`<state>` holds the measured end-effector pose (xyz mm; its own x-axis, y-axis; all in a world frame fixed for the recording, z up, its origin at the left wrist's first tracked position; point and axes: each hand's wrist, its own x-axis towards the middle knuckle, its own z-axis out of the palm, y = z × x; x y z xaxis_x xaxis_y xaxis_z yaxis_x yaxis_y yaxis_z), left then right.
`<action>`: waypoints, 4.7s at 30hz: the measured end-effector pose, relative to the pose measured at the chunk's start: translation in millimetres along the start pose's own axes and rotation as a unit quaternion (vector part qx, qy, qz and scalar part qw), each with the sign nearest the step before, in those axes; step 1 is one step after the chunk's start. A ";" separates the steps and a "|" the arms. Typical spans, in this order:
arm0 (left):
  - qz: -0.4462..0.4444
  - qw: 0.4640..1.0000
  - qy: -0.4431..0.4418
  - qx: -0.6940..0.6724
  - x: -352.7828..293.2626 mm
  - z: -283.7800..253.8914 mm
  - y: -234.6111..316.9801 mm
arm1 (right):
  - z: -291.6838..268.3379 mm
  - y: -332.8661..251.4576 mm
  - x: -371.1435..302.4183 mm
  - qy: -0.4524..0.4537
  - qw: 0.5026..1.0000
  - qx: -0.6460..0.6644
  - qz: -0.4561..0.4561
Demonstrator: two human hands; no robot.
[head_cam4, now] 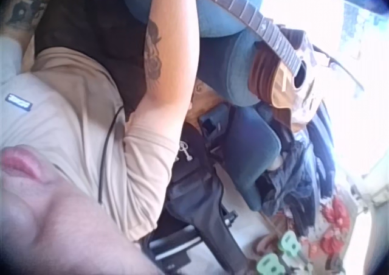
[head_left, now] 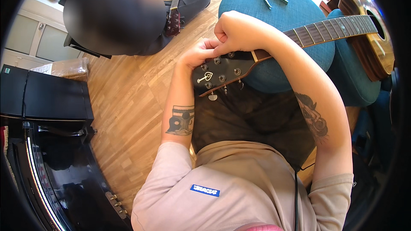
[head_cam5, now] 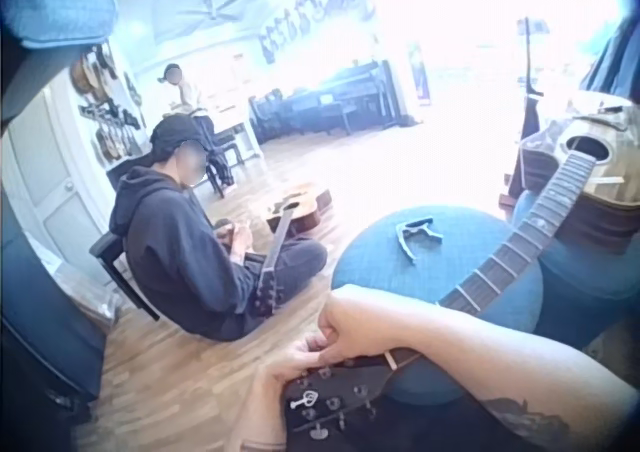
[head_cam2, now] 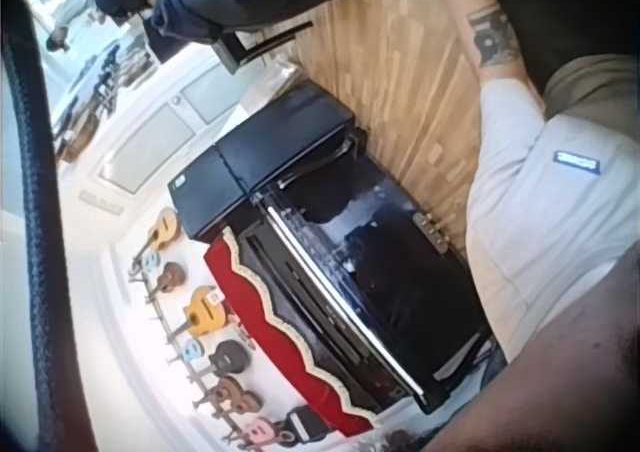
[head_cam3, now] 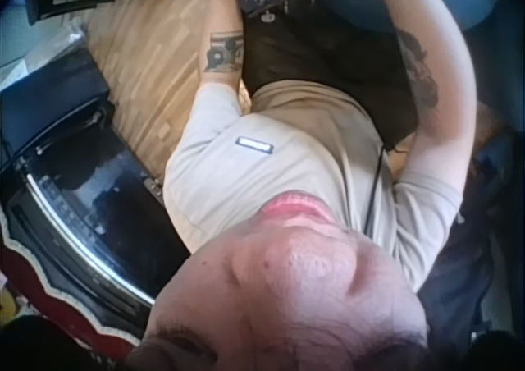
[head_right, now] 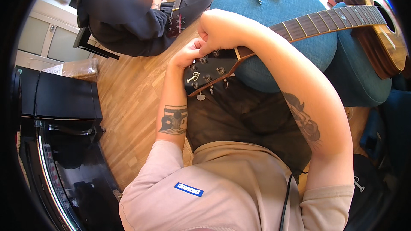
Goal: The person sits on the floor and tunes an acoustic guitar by turning the tuning pegs on the headstock. They adjust the tension of the strings and pluck them to check the pitch, repeating the process for multiple strings.
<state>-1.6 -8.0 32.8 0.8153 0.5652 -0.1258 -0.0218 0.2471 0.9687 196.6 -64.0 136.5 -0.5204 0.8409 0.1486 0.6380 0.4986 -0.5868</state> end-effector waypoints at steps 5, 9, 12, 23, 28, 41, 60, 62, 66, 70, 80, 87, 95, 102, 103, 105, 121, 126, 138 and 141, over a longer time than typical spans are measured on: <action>0.108 0.989 -0.053 -0.088 -7.3 -16.7 -14.1 | -1.2 -0.1 -0.1 -0.010 1.000 0.003 -0.004; 0.095 0.987 -0.063 -0.110 -11.9 -21.3 -14.6 | -1.0 0.9 -0.7 -0.013 1.000 0.003 -0.010; 0.097 0.988 -0.063 -0.106 -9.5 -21.7 -14.9 | -0.7 2.8 -1.2 -0.021 1.000 0.015 -0.016; 0.079 0.994 -0.051 -0.062 -6.0 -26.7 -13.9 | -0.4 1.9 3.6 -0.050 0.998 0.008 0.022; 0.020 0.999 -0.041 -0.023 -0.8 -39.4 -17.0 | -0.8 1.0 4.2 -0.046 0.999 -0.004 0.017; 0.093 0.991 -0.086 -0.049 -4.8 -29.2 -16.7 | -0.6 0.2 -0.5 -0.019 1.000 -0.010 0.021; -0.010 0.999 0.024 0.047 11.9 -22.4 -9.0 | 1.3 1.4 0.2 0.002 1.000 0.000 0.004; 0.020 1.000 0.003 0.006 4.1 -15.8 -1.5 | 1.4 3.7 -0.5 0.001 1.000 0.004 0.005; 0.060 0.996 -0.038 -0.055 -2.6 -26.4 -11.4 | 3.8 3.1 -0.1 -0.005 1.000 -0.008 -0.002; 0.023 0.997 -0.062 -0.029 6.0 -48.1 -19.2 | 1.7 -1.1 -1.1 -0.006 1.000 -0.011 -0.007; 0.074 0.991 -0.099 -0.049 -2.4 -30.6 -16.1 | 1.8 2.6 -1.2 -0.002 1.000 -0.023 -0.009; 0.030 0.997 -0.041 0.066 13.7 -44.0 -30.5 | 4.6 3.9 1.6 -0.002 1.000 -0.013 -0.009; 0.155 0.986 -0.001 -0.054 -0.7 -7.9 -10.6 | 3.9 6.7 -0.6 0.001 1.000 -0.005 -0.002; 0.048 0.997 -0.052 -0.014 3.3 -34.7 -15.0 | 3.5 3.3 1.8 -0.013 1.000 -0.005 0.009; 0.036 0.998 -0.057 -0.014 3.3 -35.6 -13.6 | 3.2 3.9 3.3 -0.016 1.000 -0.007 0.013; 0.040 0.998 -0.048 -0.027 3.1 -22.3 -7.1 | 2.8 5.4 2.4 -0.003 1.000 -0.004 0.001; 0.062 0.996 -0.052 0.049 6.4 -43.4 -24.8 | 6.5 4.6 -0.4 0.000 1.000 -0.019 -0.016; 0.042 0.999 -0.023 0.023 12.9 -30.4 -21.1 | 2.8 -0.6 -0.2 0.001 1.000 -0.004 -0.006; 0.051 0.996 -0.077 -0.014 2.2 -33.4 -20.0 | 4.9 3.1 0.6 -0.002 1.000 -0.018 -0.012; 0.029 0.997 -0.073 -0.007 4.7 -33.9 -15.3 | 5.2 2.3 1.3 0.003 1.000 -0.015 -0.006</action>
<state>-17.0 17.6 10.1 0.8884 0.4576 -0.0364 -0.0782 0.2291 0.9703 194.4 -62.9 131.2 -0.5251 0.8356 0.1613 0.6478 0.5154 -0.5610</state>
